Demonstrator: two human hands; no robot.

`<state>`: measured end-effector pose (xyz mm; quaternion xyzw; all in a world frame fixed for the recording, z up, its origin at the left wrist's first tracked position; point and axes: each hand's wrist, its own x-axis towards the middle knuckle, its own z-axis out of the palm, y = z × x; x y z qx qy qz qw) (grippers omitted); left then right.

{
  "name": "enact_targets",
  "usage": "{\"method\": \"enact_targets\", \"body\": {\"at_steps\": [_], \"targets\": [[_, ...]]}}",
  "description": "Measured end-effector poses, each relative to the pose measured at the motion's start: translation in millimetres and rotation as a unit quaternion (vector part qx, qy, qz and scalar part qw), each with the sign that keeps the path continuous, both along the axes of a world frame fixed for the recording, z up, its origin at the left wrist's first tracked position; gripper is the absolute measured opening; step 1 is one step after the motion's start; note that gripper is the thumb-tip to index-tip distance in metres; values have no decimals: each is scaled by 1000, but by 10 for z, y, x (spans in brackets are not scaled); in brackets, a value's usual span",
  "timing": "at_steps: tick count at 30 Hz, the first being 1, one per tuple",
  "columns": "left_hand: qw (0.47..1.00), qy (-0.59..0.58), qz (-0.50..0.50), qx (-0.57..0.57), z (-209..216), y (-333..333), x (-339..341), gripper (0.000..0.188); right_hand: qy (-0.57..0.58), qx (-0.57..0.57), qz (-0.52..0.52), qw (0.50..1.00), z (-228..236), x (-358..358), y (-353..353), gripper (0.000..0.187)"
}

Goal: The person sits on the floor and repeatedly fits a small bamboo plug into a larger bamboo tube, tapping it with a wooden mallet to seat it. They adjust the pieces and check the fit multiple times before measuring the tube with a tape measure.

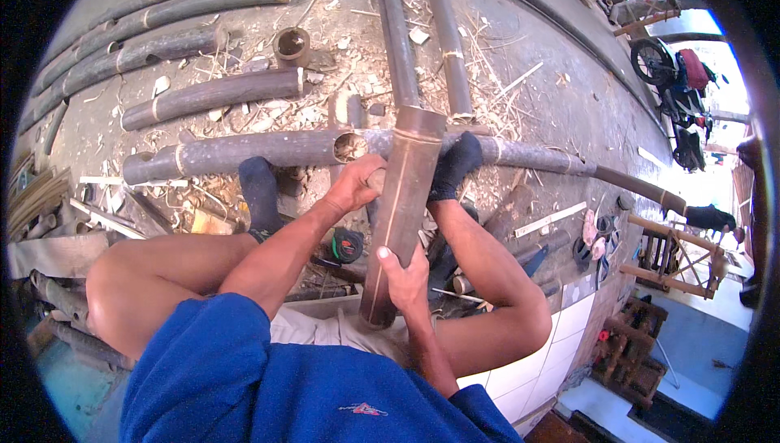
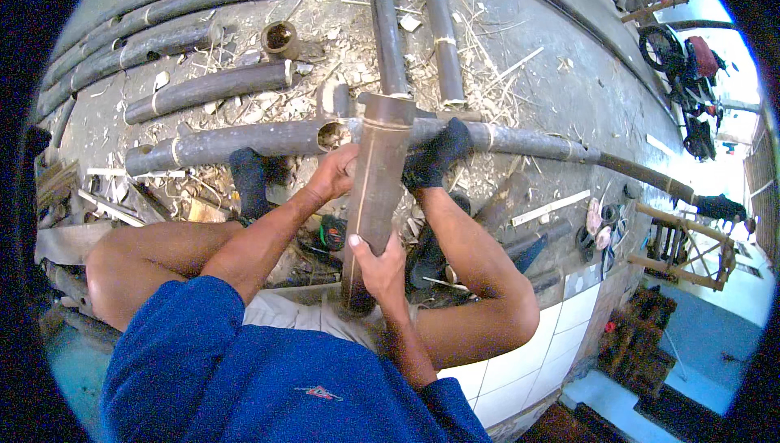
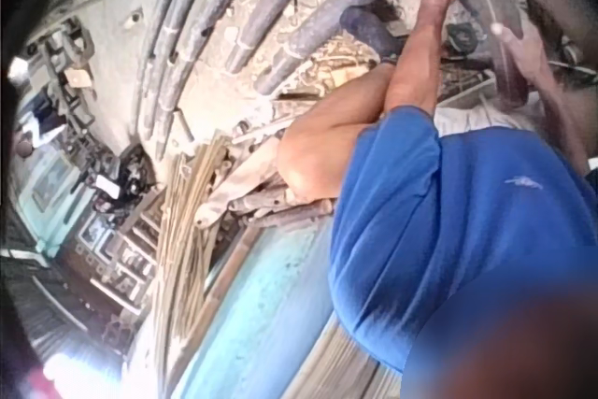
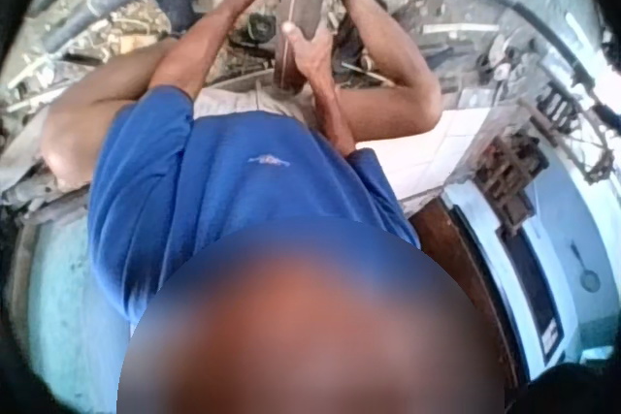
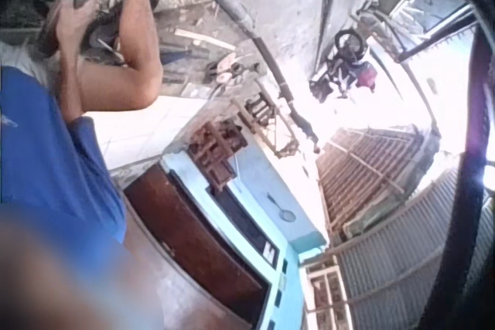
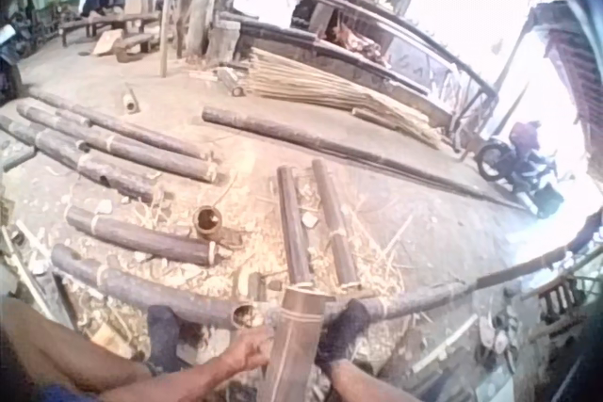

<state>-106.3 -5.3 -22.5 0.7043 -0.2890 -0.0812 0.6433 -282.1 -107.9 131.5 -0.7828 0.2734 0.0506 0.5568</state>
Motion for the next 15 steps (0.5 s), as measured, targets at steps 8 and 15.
{"method": "enact_targets", "body": {"at_steps": [8, 15], "targets": [[922, 183, 314, -135, 699, 128, 921, 45, -74, -20, 3, 997, 221, -40, -162, 70], [952, 192, 226, -80, 664, 173, 836, 45, -102, -80, 35, 991, 405, 269, -291, 70]]}}
